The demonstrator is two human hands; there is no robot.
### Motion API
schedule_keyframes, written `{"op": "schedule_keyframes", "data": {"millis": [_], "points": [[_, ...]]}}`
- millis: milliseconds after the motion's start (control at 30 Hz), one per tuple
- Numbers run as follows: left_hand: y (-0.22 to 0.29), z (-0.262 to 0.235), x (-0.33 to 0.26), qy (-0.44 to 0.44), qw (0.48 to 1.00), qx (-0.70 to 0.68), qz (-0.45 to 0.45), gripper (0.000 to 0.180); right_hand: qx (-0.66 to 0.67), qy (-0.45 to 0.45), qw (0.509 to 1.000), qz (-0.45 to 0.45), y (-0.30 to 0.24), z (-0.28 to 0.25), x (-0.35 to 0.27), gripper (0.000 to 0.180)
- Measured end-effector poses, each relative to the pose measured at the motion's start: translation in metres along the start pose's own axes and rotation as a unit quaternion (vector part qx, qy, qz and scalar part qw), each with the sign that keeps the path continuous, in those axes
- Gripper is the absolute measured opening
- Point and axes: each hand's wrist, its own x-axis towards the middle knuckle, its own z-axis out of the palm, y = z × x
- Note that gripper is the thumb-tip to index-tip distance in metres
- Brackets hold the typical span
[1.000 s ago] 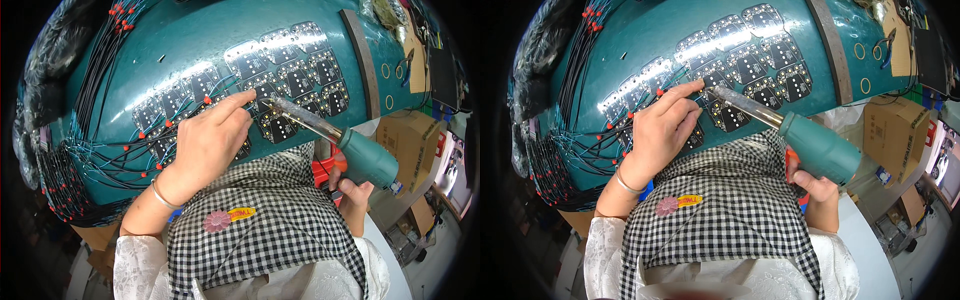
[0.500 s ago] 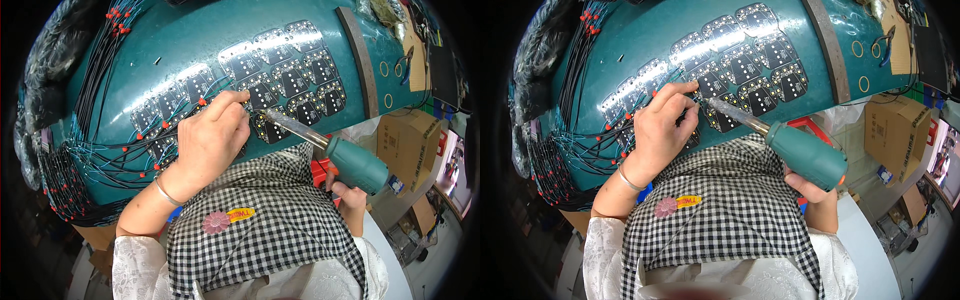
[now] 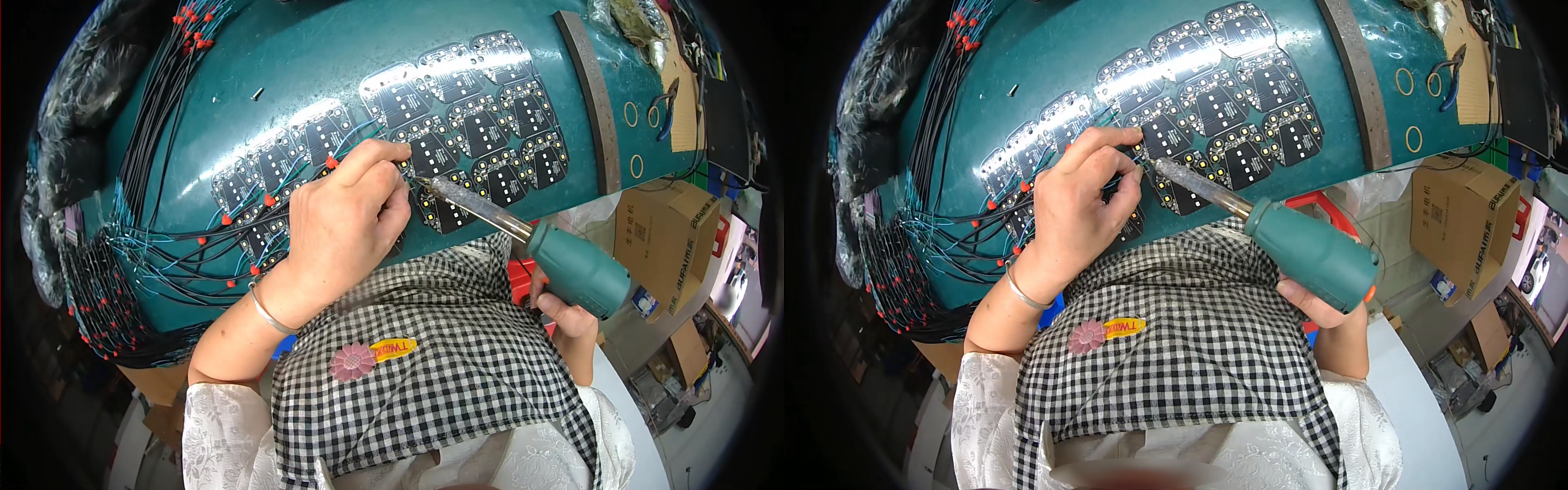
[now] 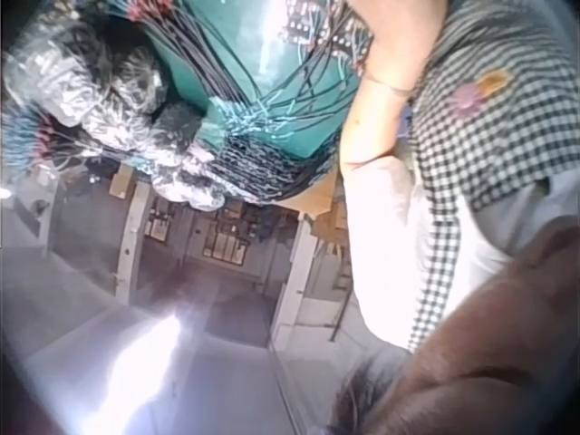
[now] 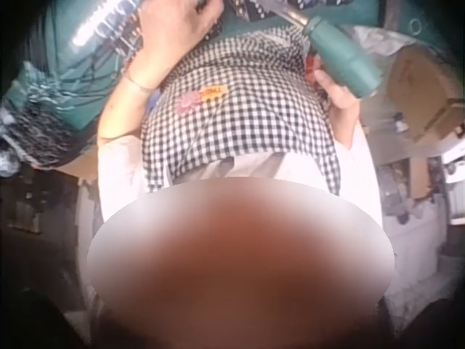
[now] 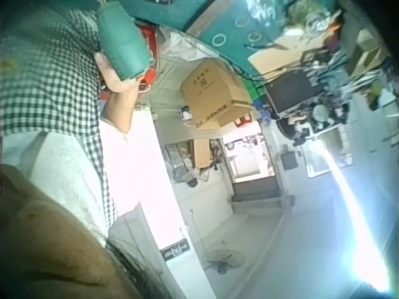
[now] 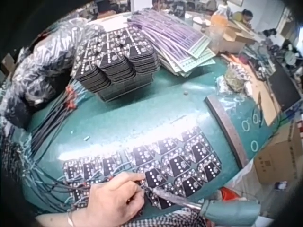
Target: The person solders individual wires onto an array of LED circuit boards using a soldering iron.
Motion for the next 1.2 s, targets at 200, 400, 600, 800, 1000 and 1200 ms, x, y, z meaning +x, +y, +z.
{"op": "schedule_keyframes", "data": {"millis": [200,400,600,800,1000,1200], "points": [[0.000,-0.002,0.000,-0.014,1.000,0.000,0.005,0.014,-0.037,-0.009,0.999,-0.025,0.000,-0.002,0.001,0.048],[0.000,-0.001,0.000,-0.013,1.000,0.004,0.004,0.013,0.059,0.060,0.996,0.015,-0.013,0.003,0.004,0.059],[-0.003,-0.001,0.003,-0.008,1.000,0.013,0.012,0.012,0.146,0.168,0.974,-0.038,-0.024,0.005,0.034,0.070],[-0.003,-0.007,-0.001,0.001,1.000,0.002,0.011,0.009,0.105,0.159,0.974,-0.122,-0.017,0.013,0.079,0.070],[-0.022,-0.024,-0.006,-0.047,0.998,-0.001,0.043,0.007,0.149,0.159,0.971,-0.101,-0.023,0.042,0.075,0.070],[-0.010,-0.070,-0.004,-0.105,0.994,0.029,0.030,0.019,0.160,0.127,0.976,-0.076,-0.026,0.052,0.070,0.067]]}}
